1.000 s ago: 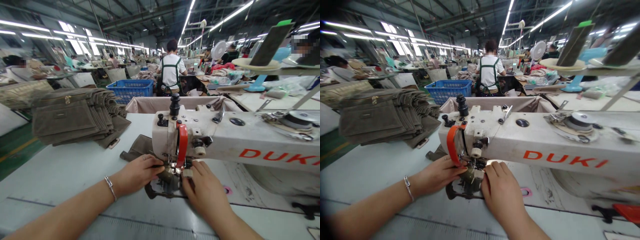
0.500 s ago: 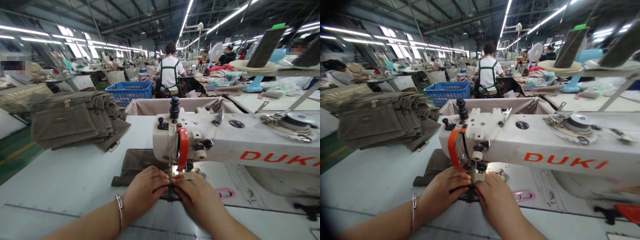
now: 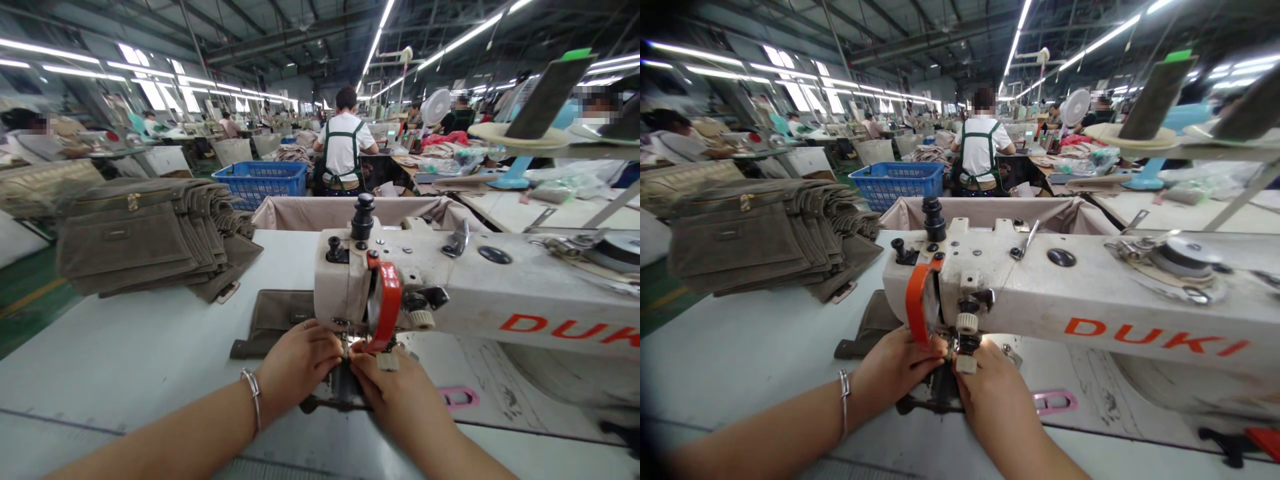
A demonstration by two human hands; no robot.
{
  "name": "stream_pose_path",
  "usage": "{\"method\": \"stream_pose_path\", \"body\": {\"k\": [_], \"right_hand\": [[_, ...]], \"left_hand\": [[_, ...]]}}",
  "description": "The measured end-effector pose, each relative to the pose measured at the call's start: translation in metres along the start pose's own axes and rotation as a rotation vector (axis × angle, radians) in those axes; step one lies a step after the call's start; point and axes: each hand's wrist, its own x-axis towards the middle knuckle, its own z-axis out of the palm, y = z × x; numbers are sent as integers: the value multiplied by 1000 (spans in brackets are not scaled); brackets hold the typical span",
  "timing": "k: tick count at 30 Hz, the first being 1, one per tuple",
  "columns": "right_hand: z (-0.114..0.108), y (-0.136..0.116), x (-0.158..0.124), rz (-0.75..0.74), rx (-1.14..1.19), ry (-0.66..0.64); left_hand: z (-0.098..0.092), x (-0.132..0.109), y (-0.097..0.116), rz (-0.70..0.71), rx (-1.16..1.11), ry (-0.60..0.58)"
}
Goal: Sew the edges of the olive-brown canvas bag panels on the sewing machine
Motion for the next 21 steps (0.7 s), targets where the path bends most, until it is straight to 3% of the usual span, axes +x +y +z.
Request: {"method": "stream_pose_path", "body": {"k": [21], "right_hand": [[7,4,1,-14,-80,49]], "left_hand": [[3,4,-7,-72,18,22]]}}
